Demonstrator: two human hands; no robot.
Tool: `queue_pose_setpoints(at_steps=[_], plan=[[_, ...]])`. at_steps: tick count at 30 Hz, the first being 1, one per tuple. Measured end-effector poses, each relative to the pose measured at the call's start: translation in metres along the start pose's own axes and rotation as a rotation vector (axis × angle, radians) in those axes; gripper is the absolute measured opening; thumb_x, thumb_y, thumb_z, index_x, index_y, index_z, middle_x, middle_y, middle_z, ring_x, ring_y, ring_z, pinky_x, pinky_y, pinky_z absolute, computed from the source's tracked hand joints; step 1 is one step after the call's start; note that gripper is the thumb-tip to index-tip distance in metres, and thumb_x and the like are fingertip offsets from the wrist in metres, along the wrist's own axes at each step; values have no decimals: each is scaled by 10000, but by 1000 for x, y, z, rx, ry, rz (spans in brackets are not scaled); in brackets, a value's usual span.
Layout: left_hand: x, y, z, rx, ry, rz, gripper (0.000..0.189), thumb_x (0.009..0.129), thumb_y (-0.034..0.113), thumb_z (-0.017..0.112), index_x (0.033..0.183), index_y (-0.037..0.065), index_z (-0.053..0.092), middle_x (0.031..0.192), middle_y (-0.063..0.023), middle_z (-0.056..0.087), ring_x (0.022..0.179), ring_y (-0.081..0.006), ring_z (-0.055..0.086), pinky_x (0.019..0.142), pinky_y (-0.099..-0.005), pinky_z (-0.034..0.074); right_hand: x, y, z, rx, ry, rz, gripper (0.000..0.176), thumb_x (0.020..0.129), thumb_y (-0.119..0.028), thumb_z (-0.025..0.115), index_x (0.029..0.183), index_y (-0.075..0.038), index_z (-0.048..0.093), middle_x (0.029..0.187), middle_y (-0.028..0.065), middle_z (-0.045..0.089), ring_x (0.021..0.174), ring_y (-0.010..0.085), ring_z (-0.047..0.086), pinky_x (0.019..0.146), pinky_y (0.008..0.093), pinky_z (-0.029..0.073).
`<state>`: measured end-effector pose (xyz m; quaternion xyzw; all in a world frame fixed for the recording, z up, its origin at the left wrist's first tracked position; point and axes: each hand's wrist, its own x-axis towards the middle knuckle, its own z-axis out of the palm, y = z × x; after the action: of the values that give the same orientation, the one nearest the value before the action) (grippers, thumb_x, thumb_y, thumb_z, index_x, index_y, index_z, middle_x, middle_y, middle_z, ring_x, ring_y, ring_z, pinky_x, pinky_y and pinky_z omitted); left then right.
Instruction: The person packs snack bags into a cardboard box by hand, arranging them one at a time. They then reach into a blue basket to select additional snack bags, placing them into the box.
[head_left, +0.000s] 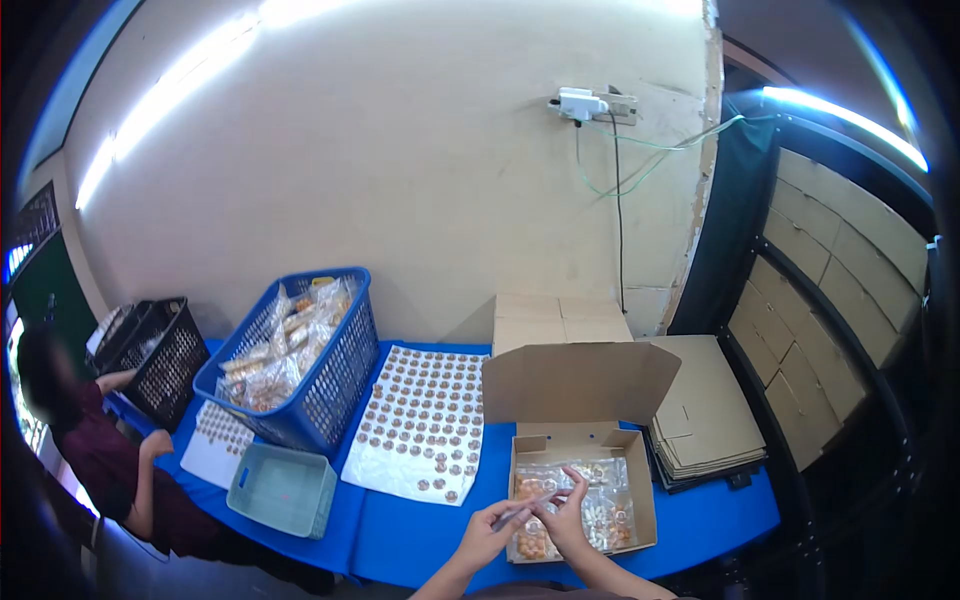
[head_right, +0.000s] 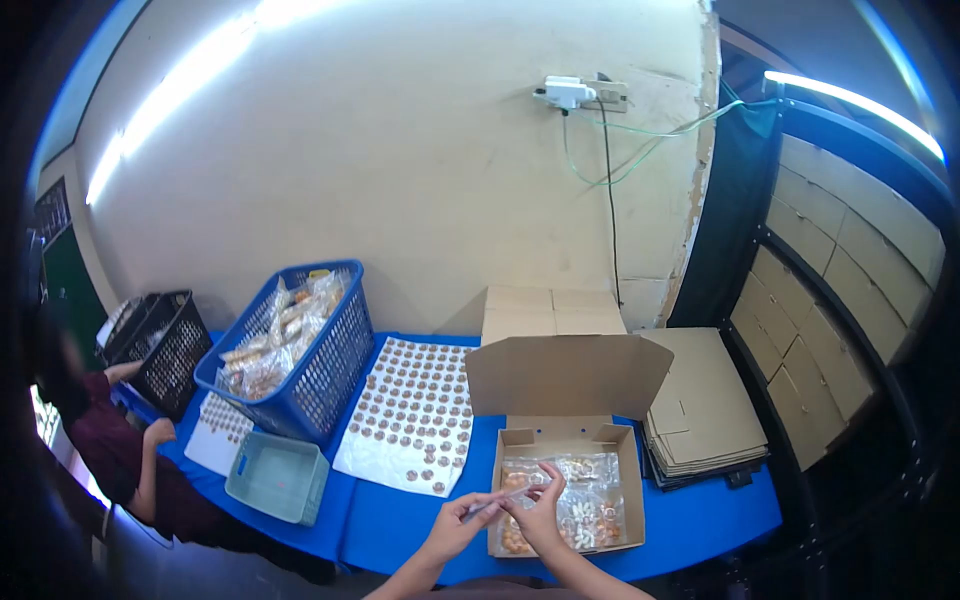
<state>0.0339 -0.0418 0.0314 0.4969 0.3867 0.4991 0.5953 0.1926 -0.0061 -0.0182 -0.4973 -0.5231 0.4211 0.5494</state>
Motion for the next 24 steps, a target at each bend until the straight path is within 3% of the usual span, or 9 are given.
queue_pose_setpoints(at_steps=[1, 3, 7, 10, 14, 16, 19, 20, 24], plan=[[-1, 11, 4, 90, 2, 13, 303, 919, 130, 594, 1197, 9, 599, 1110, -63, 646, 1015, -102, 570, 915, -254, 429, 1, 4, 0, 14, 18, -12, 936, 653, -263, 853, 1360, -158, 248, 1268, 104, 295, 991, 200, 428, 865, 341, 442], [-1, 16, 8, 175, -9, 20, 263, 934, 141, 572, 1158, 15, 631, 1080, -55, 659, 1003, -95, 571, 910, -246, 429, -2, 8, -5, 353, -150, 301, 839, 679, -233, 835, 1335, -126, 323, 1266, 90, 303, 1013, 209, 440, 906, 353, 429], [2, 2, -5, 144, -69, -59, 289, 955, 214, 546, 1159, 31, 637, 1057, -55, 672, 984, -86, 562, 882, -245, 437, -1, -2, -8, 327, -266, 72, 376, 765, -126, 755, 1110, -55, 623, 1292, 99, 451, 1191, 206, 447, 984, 356, 413], [3, -9, -20, 107, -171, -99, 349, 969, 266, 519, 1220, 37, 599, 1095, -71, 659, 999, -91, 548, 872, -246, 441, 1, -4, -18, 394, -461, 191, 217, 804, -123, 709, 1002, -41, 682, 1245, 121, 558, 1159, 223, 507, 984, 354, 404], [3, -4, -27, 105, -232, -127, 395, 989, 285, 466, 1272, 22, 548, 1243, -100, 585, 1147, -147, 503, 969, -287, 406, 6, -10, -23, 235, -543, 75, 225, 858, -166, 664, 1043, -40, 687, 1166, 107, 612, 1153, 207, 511, 981, 346, 398], [1, 2, -30, 71, -238, -144, 402, 995, 290, 448, 1277, 19, 541, 1282, -106, 555, 1182, -159, 482, 996, -303, 387, 5, -20, -22, 213, -600, 281, 321, 926, -246, 585, 1172, -45, 632, 1195, 98, 599, 1125, 186, 525, 977, 332, 393], [-7, 19, -31, 42, -258, -159, 403, 1005, 287, 419, 1283, 19, 535, 1299, -106, 541, 1196, -169, 479, 1013, -319, 378, 2, -22, -29, 199, -738, 276, 370, 987, -286, 463, 1265, -65, 564, 1306, 52, 550, 1187, 175, 496, 1021, 344, 370], [-11, 22, -32, 46, -276, -159, 397, 1009, 279, 409, 1283, 23, 537, 1278, -101, 557, 1174, -168, 497, 1004, -320, 387, 2, -24, -33, 50, -784, 84, 417, 996, -322, 427, 1319, -71, 509, 1335, 32, 525, 1212, 188, 475, 1033, 357, 358], [-16, 16, -36, 225, -273, -257, 418, 1004, 300, 414, 1292, 19, 526, 1315, -121, 528, 1184, -181, 499, 1006, -342, 392, 0, -50, -35, -100, -792, -23, 423, 1002, -325, 406, 1314, -60, 511, 1355, 51, 503, 1236, 197, 457, 1046, 365, 345]])
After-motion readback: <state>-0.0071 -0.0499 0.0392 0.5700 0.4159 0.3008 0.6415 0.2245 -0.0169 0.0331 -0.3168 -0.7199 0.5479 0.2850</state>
